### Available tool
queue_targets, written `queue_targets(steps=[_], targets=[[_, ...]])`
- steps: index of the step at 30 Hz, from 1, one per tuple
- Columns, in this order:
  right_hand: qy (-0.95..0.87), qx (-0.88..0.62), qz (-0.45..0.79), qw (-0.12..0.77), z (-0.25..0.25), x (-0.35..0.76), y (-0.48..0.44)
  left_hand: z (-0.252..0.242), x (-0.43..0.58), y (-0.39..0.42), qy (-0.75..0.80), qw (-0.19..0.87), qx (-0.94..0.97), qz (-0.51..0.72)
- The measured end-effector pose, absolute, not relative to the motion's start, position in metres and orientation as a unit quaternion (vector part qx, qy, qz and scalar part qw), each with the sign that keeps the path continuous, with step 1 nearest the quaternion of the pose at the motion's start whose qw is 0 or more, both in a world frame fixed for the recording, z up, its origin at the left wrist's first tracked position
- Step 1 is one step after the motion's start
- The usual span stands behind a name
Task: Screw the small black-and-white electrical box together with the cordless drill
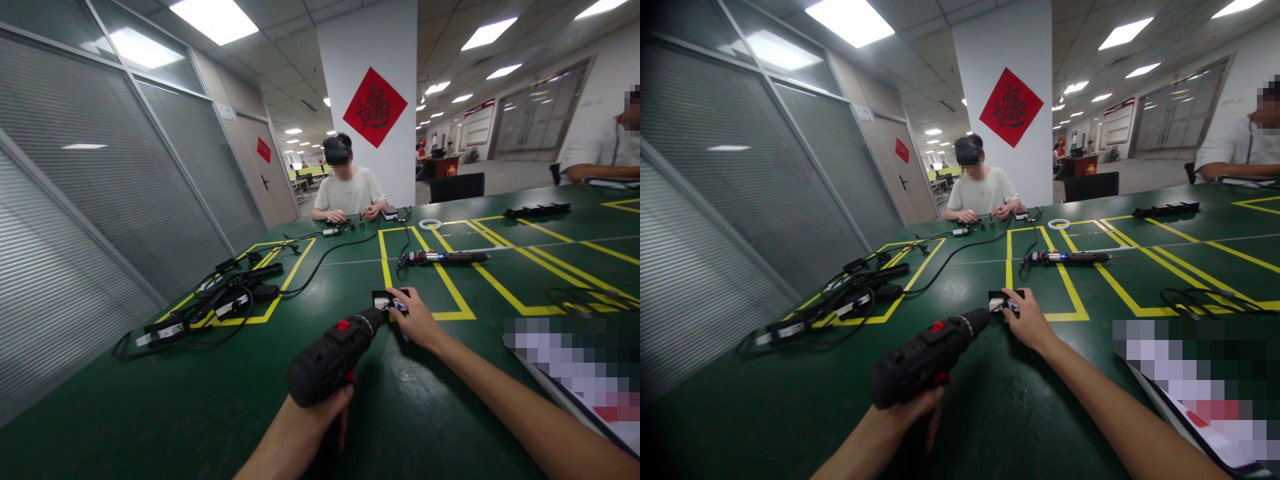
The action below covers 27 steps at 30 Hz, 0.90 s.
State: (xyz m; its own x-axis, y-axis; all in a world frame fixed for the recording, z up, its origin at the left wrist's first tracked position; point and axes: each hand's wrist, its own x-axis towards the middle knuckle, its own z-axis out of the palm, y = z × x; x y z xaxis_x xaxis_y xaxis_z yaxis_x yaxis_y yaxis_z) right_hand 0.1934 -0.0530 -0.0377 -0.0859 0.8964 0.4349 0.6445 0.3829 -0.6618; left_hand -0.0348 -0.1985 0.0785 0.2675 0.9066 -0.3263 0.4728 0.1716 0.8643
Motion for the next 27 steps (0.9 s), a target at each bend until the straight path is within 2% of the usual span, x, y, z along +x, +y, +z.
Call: queue_targets(steps=[27], targets=[[-0.722,-0.533,0.150,0.415,-0.036,0.192,-0.054,0.067,-0.038,-0.199,0.572,0.505,0.611,0.212]])
